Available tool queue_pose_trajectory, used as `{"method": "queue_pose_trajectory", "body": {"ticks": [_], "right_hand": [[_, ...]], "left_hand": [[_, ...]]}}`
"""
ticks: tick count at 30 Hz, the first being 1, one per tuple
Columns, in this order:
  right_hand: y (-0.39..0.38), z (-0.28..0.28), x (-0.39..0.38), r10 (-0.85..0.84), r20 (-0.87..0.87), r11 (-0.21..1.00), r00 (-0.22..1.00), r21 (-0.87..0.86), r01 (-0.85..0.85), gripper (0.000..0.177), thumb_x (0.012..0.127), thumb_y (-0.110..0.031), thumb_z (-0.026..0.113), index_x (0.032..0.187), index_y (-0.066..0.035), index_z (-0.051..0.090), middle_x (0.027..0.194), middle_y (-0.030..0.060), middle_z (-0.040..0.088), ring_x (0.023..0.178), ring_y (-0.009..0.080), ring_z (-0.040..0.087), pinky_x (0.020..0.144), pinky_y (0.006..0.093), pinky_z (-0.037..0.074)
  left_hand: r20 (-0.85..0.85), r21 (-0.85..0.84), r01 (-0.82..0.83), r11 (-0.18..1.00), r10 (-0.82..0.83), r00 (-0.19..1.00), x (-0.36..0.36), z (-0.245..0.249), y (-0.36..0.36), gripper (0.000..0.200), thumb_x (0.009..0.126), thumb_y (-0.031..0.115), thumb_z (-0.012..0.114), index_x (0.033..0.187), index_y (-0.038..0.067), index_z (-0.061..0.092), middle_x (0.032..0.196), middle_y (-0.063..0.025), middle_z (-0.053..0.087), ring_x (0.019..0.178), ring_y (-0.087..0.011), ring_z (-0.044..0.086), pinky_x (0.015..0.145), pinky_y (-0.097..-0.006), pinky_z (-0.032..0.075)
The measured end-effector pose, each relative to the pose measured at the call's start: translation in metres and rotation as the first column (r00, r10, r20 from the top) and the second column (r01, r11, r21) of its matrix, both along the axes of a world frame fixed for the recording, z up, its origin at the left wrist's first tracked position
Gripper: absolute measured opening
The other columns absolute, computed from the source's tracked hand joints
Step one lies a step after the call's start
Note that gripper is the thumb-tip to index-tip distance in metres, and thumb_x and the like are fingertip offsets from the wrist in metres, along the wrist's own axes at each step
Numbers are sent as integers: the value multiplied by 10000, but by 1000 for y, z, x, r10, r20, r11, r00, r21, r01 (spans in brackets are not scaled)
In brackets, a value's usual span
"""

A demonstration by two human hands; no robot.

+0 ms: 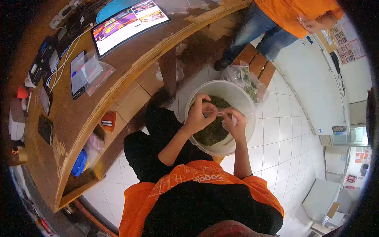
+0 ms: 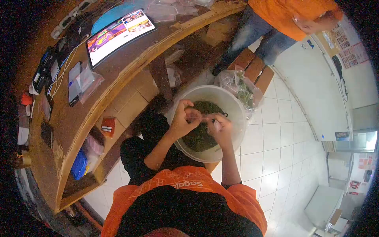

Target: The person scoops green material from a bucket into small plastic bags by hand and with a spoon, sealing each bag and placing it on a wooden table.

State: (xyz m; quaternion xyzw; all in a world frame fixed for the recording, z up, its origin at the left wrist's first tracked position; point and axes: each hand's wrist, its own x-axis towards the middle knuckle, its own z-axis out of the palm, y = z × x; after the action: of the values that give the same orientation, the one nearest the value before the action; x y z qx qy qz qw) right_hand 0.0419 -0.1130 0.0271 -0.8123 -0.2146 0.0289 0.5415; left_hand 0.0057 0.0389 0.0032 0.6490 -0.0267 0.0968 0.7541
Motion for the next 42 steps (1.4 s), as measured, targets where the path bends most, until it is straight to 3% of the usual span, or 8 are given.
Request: {"method": "queue_pose_trajectory", "body": {"ticks": [9, 11, 16, 23, 29, 31, 35, 42], "right_hand": [[-4, -3, 7, 50, 186, 999, 981, -24, -46, 45, 736, -33, 575, 768, -8, 592, 685, 40, 582, 620, 98, 500, 590, 221, 396], [-18, 7, 19, -102, -17, 993, 995, -69, 101, 42, 722, -37, 591, 742, 0, 587, 685, 40, 585, 615, 92, 501, 592, 220, 399], [-60, 20, 74, -407, 200, 913, 891, 83, 399, 118, 744, -87, 581, 778, 24, 604, 755, 59, 605, 649, 87, 502, 600, 201, 394], [-64, -2, 102, -386, 417, 871, 823, -128, 474, 521, 737, -147, 601, 1183, 23, 393, 1051, 123, 537, 763, 141, 507, 709, 247, 409], [3, 21, 23, 133, -352, 991, 927, 37, -128, 667, 662, -147, 676, 1226, -17, 345, 1098, 85, 492, 984, 186, 479, 826, 303, 385], [23, 27, -5, 209, -369, 977, 906, 106, -182, 680, 658, -147, 679, 1229, -16, 334, 1102, 83, 484, 984, 175, 472, 821, 298, 387], [21, -26, -15, 134, -197, 964, 971, 253, -82, 730, 652, -171, 688, 1244, -21, 288, 1085, 74, 481, 943, 155, 481, 795, 278, 400], [25, 0, -22, 150, -428, 956, 891, 291, -21, 591, 713, -120, 608, 1223, -26, 323, 969, 57, 510, 917, 151, 480, 809, 268, 377]], "left_hand": [[-33, 2, -8, 1000, 8, 999, 0, -2, 0, 417, 731, 55, 609, 1027, 60, 316, 766, -73, 562, 727, -105, 551, 619, -224, 439], [-22, -100, -17, 995, 15, 1000, 2, -6, 0, 384, 743, 58, 602, 1027, 41, 343, 772, -71, 572, 727, -103, 554, 618, -226, 439], [-67, -100, -87, 991, 81, 994, 2, -4, 3, 322, 772, 28, 555, 1030, 53, 365, 807, -73, 551, 810, -141, 560, 715, -244, 439], [41, -57, -61, 997, 63, 997, 7, -19, -2, 220, 797, 14, 509, 988, 42, 404, 876, -75, 541, 833, -131, 553, 718, -237, 439], [182, 303, -241, 922, 193, 964, 1, 2, -4, 192, 755, 89, 571, 924, 58, 489, 946, -85, 517, 928, -176, 511, 772, -302, 407], [350, 514, -242, 823, 56, 935, 0, 6, -2, 202, 706, 110, 601, 886, 64, 520, 962, -104, 502, 957, -219, 483, 779, -328, 389], [226, 302, -42, 952, -29, 974, -9, 10, -2, 127, 700, 87, 579, 813, 48, 536, 849, -84, 537, 813, -246, 533, 704, -312, 419], [263, 179, -191, 965, 140, 954, -5, 5, -6, 151, 720, 4, 536, 869, 22, 526, 793, -110, 572, 682, -223, 578, 591, -295, 448]]}}
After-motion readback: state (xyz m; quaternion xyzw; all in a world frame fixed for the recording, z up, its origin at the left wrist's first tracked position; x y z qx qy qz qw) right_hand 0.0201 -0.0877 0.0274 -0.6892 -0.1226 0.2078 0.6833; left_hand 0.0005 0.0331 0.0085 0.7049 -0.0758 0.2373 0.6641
